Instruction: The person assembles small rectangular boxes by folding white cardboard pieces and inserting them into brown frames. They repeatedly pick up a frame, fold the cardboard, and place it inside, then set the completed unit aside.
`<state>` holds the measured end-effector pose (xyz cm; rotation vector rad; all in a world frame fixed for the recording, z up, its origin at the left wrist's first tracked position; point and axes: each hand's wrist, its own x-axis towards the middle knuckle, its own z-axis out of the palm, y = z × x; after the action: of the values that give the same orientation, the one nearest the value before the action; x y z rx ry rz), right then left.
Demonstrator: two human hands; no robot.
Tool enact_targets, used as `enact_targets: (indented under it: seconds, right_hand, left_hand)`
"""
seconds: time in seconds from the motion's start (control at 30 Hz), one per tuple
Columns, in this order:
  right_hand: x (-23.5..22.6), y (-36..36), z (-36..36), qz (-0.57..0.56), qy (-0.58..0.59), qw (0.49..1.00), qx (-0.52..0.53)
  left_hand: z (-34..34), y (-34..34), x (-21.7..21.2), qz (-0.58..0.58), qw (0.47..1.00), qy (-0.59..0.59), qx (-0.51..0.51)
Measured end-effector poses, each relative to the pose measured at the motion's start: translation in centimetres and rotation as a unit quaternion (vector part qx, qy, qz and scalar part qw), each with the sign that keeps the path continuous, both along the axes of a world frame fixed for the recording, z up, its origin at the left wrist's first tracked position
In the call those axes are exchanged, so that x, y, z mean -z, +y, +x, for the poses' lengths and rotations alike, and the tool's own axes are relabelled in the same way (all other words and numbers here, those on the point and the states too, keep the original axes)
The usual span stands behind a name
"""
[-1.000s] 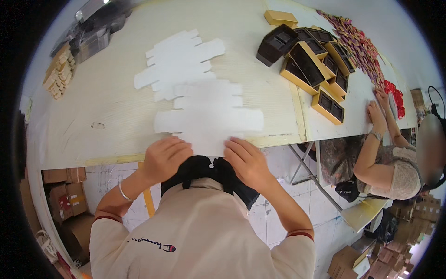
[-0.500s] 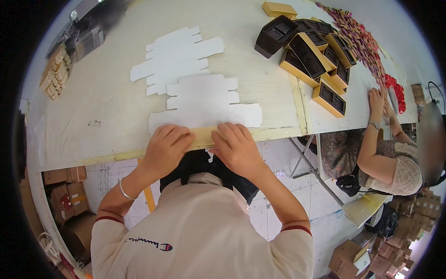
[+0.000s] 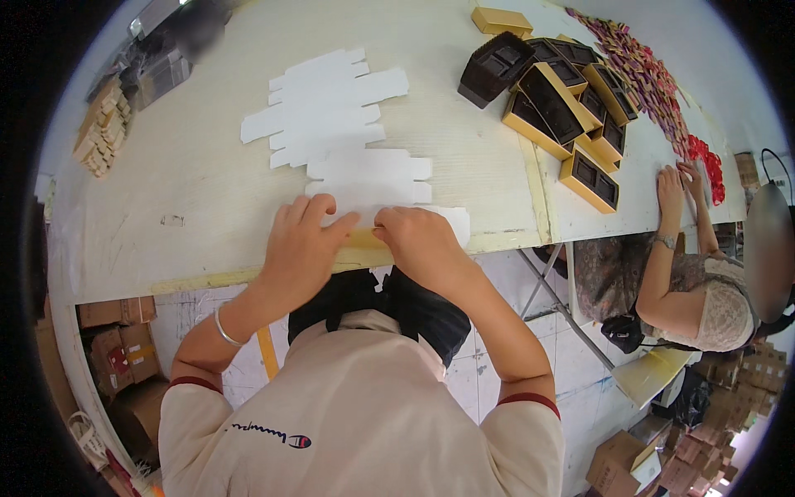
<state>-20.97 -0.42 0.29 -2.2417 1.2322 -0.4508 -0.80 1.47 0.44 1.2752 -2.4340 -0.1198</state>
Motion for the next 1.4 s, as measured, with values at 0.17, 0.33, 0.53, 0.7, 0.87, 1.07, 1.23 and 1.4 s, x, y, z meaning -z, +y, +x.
enact_targets:
  seconds: [0.17, 0.33, 0.53, 0.7, 0.87, 1.07, 1.23, 1.4]
  right_hand:
    - [-1.2, 2.2, -0.5, 0.282, -0.237, 0.93, 0.011]
    - [-1.1, 2.2, -5.9, -0.016, -0.12, 0.992, -0.026]
    - [2.5, 5.7, -3.6, -0.21, 0.054, 0.971, -0.1]
    - [3.0, 4.2, -1.2, -0.22, -0.068, 0.969, -0.089]
    - [2.1, 0.5, 3.0, -0.284, -0.065, 0.956, 0.021]
    - [3.1, 2.6, 1.1, -0.289, -0.047, 0.953, -0.083]
    - [3.1, 3.2, 1.4, -0.284, -0.04, 0.955, -0.073]
    - [2.9, 3.0, 1.7, -0.275, -0.047, 0.958, -0.071]
  left_hand:
    - [-0.6, 2.0, -0.1, 0.181, 0.979, 0.097, 0.009]
    - [2.8, 1.9, -2.8, 0.168, 0.969, 0.155, 0.098]
    - [3.2, -3.8, -0.6, 0.174, 0.966, 0.109, 0.158]
    - [1.7, -7.1, 0.3, 0.152, 0.958, 0.049, 0.239]
    - [0.6, -8.0, 0.5, 0.204, 0.955, 0.052, 0.209]
    - [1.1, -7.8, 0.8, 0.192, 0.953, 0.075, 0.223]
    - [1.3, -7.1, 0.2, 0.207, 0.947, 0.066, 0.237]
    - [2.1, -4.5, -1.7, 0.167, 0.953, 0.057, 0.246]
